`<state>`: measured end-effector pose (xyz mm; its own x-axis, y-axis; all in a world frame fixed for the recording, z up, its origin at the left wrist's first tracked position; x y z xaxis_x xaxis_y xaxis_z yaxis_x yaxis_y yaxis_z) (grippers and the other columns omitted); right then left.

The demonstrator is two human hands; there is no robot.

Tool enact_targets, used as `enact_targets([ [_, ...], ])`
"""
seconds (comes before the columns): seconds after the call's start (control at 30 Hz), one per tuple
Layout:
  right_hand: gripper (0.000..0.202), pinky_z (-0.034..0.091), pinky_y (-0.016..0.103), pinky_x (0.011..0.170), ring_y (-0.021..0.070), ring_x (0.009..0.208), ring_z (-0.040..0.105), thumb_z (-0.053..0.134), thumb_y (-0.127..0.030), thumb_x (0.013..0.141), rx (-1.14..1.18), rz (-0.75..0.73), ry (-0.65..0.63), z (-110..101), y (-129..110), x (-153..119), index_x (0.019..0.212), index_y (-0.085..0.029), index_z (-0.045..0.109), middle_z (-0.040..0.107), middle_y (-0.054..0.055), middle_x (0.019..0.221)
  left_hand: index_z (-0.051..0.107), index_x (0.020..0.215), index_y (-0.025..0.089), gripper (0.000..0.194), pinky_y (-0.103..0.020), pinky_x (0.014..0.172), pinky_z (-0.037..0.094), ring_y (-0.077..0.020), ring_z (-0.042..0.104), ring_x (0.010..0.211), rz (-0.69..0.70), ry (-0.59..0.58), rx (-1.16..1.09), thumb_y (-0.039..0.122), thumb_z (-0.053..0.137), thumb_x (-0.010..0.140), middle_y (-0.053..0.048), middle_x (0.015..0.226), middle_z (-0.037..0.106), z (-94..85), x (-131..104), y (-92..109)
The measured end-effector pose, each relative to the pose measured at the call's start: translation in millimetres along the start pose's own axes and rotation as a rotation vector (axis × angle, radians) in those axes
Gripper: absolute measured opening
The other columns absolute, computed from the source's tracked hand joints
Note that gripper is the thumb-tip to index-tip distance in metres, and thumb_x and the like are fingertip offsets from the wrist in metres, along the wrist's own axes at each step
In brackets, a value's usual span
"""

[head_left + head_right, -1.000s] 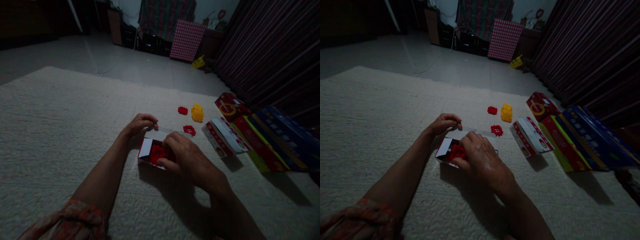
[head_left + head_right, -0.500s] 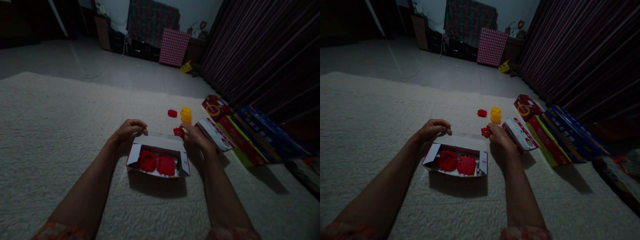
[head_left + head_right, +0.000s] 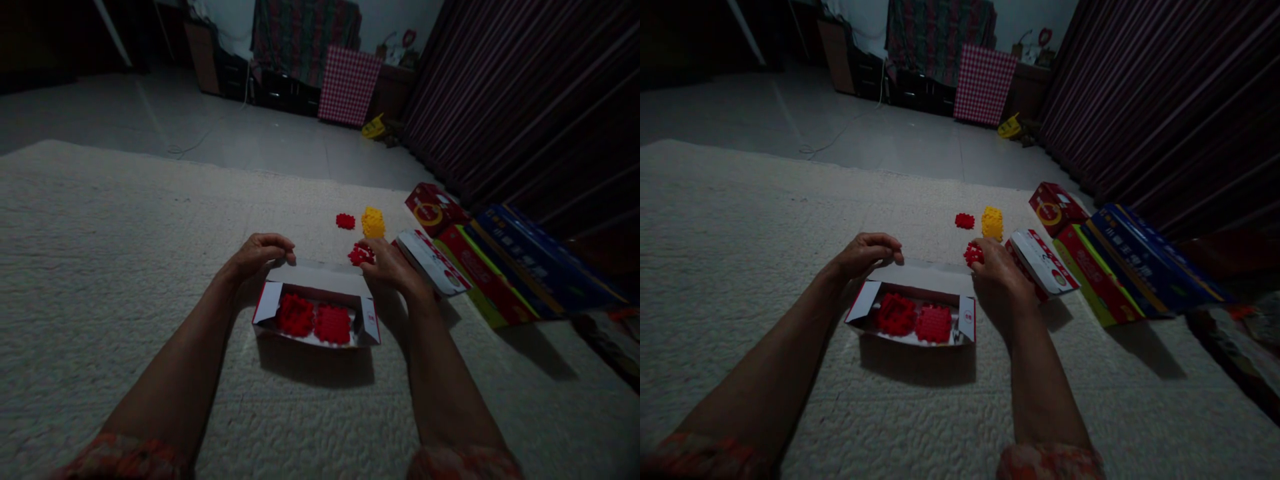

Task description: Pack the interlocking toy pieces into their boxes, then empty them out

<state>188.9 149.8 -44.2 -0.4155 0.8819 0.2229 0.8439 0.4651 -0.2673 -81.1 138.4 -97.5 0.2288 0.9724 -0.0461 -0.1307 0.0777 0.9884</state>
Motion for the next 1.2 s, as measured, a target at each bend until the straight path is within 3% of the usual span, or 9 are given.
enact_targets([
  [0.13,0.044,0.052,0.049,0.096,0.0296,0.107,0.065,0.068,-0.026,0.082,0.046,-0.021,0.09,-34.5,-24.9,-1.6,0.125,-0.02,0.063,0.067,0.012,0.114,0.074,0.076,0.021,0.015,-0.032,0.065,0.043,-0.0164,0.063,0.065,0.017,0.003,0.034,0.019,0.069,0.062,-0.003,0.07,0.075,-1.5,0.7,1.8],
  [0.3,0.043,0.056,0.046,0.089,0.029,0.107,0.065,0.07,-0.034,0.085,0.219,-0.172,0.049,-77.6,-100.0,-30.3,0.126,-0.022,0.062,0.066,0.012,0.119,0.075,0.077,0.02,0.015,-0.033,0.066,0.044,-0.0168,0.062,0.065,0.037,0.006,0.04,0.019,0.068,0.064,-0.004,0.072,0.075,-2.1,1.3,2.7],
  [0.4,0.04,0.056,0.045,0.089,0.0274,0.104,0.065,0.071,-0.03,0.086,0.265,-0.266,-0.056,-80.6,-146.7,-49.7,0.124,-0.023,0.062,0.068,0.011,0.117,0.074,0.078,0.019,0.015,-0.032,0.065,0.044,-0.0149,0.06,0.061,0.038,0.003,0.028,0.018,0.067,0.064,-0.004,0.07,0.075,-0.5,0.2,4.3],
  [0.53,0.039,0.054,0.045,0.091,0.0274,0.106,0.063,0.071,-0.021,0.085,0.247,-0.277,-0.163,-61.5,-180.7,-61.9,0.122,-0.022,0.061,0.068,0.011,0.116,0.074,0.078,0.018,0.016,-0.031,0.064,0.043,-0.0141,0.06,0.06,0.035,0.001,0.007,0.019,0.069,0.064,-0.003,0.068,0.075,1.1,-0.9,6.6],
  [0.8,0.033,0.052,0.048,0.094,0.0276,0.108,0.058,0.067,-0.021,0.088,0.195,-0.26,-0.258,-28.8,-196.0,-61.2,0.119,-0.022,0.056,0.063,0.011,0.116,0.075,0.078,0.018,0.017,-0.03,0.064,0.043,-0.0137,0.06,0.06,0.055,-0.007,-0.01,0.018,0.068,0.062,-0.002,0.067,0.075,1.4,0.8,8.0],
  [0.97,0.031,0.052,0.047,0.091,0.0268,0.102,0.057,0.067,-0.022,0.089,0.148,-0.238,-0.262,-20.7,-192.3,-62.0,0.117,-0.022,0.056,0.06,0.011,0.115,0.076,0.08,0.018,0.018,-0.031,0.064,0.044,-0.0148,0.062,0.063,0.058,-0.007,0.005,0.017,0.068,0.064,-0.004,0.072,0.076,0.3,1.4,6.3],
  [1.2,0.032,0.051,0.046,0.096,0.0273,0.109,0.057,0.068,-0.024,0.091,0.191,-0.274,-0.276,-18.3,-199.9,-59.5,0.12,-0.023,0.055,0.061,0.01,0.121,0.074,0.082,0.017,0.02,-0.03,0.066,0.045,-0.0132,0.061,0.062,0.068,-0.012,0.019,0.018,0.067,0.064,-0.003,0.071,0.075,0.6,1.0,6.9],
])
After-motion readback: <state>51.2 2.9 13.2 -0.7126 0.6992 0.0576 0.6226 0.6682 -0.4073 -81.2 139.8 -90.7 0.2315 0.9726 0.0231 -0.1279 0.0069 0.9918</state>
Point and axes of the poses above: each hand's wrist, its own x-axis towards the middle knuckle, its own z-axis out of the palm, y = z × x, the point moved 9 cm from there along x, towards the middle knuckle
